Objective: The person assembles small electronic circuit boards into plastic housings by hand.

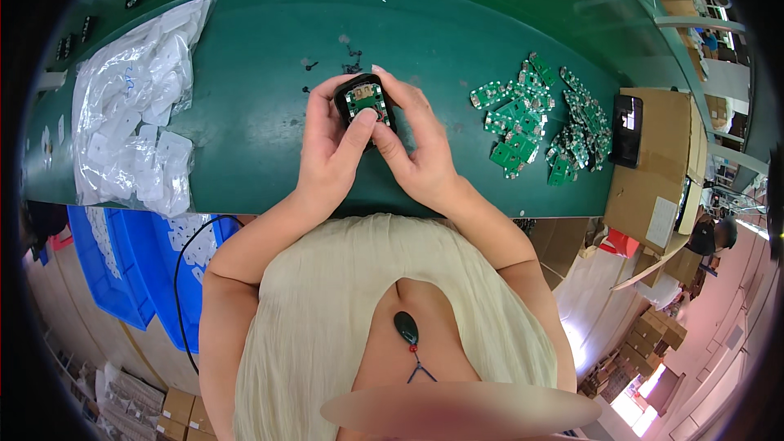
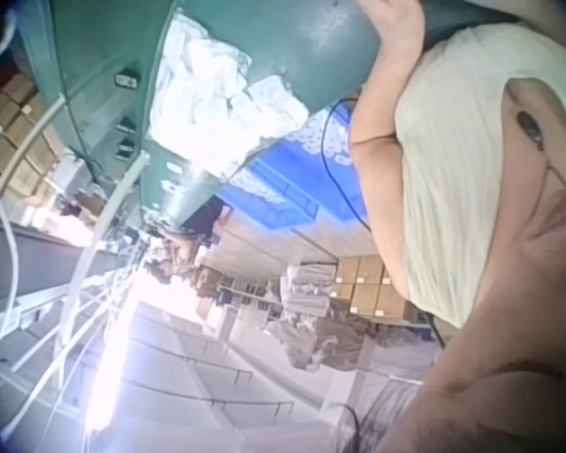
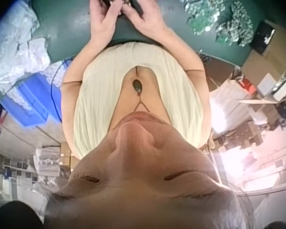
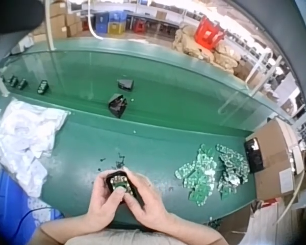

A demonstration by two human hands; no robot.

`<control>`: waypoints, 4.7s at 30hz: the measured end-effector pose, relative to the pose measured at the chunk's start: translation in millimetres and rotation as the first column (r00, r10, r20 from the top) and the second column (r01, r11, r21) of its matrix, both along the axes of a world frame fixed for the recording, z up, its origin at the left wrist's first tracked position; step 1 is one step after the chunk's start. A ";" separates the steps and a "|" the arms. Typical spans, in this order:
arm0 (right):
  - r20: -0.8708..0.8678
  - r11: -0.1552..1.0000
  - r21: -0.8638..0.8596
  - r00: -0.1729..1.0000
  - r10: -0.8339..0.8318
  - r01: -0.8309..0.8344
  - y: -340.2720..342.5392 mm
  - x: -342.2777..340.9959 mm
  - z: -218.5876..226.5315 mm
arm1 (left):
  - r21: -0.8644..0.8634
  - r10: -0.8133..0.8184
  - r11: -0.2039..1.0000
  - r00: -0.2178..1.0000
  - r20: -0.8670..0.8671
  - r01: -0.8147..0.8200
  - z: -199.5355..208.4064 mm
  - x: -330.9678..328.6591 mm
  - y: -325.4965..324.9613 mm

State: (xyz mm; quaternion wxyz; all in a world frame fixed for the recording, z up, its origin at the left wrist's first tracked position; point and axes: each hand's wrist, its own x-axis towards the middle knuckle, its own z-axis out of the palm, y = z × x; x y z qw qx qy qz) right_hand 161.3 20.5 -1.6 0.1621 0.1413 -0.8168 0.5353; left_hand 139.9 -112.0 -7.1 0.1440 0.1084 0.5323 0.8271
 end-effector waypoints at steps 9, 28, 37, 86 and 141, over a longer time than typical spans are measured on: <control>0.099 0.971 -0.222 0.993 -0.066 0.086 -7.7 2.8 2.6 | -0.018 -0.004 1.000 1.000 -0.020 0.004 1.1 1.2 -0.6; -0.009 0.995 -0.059 0.997 0.075 -0.076 2.7 -34.8 4.6 | -0.299 0.095 0.939 0.965 -0.244 -0.168 7.7 -37.3 -16.5; -0.039 0.993 0.119 0.999 0.015 -0.010 4.2 -134.9 9.2 | -0.337 0.217 0.913 0.973 -0.072 -0.229 24.3 -141.1 -58.5; 0.145 0.545 0.795 0.790 -0.595 0.264 220.0 -185.8 -21.6 | -0.337 -0.281 0.652 0.197 -0.939 -0.679 -15.1 -288.5 60.4; -0.279 0.518 0.745 0.902 -0.329 0.420 156.0 -250.2 -16.2 | -0.481 0.107 0.614 0.670 -0.735 -0.626 -14.7 -295.7 -66.1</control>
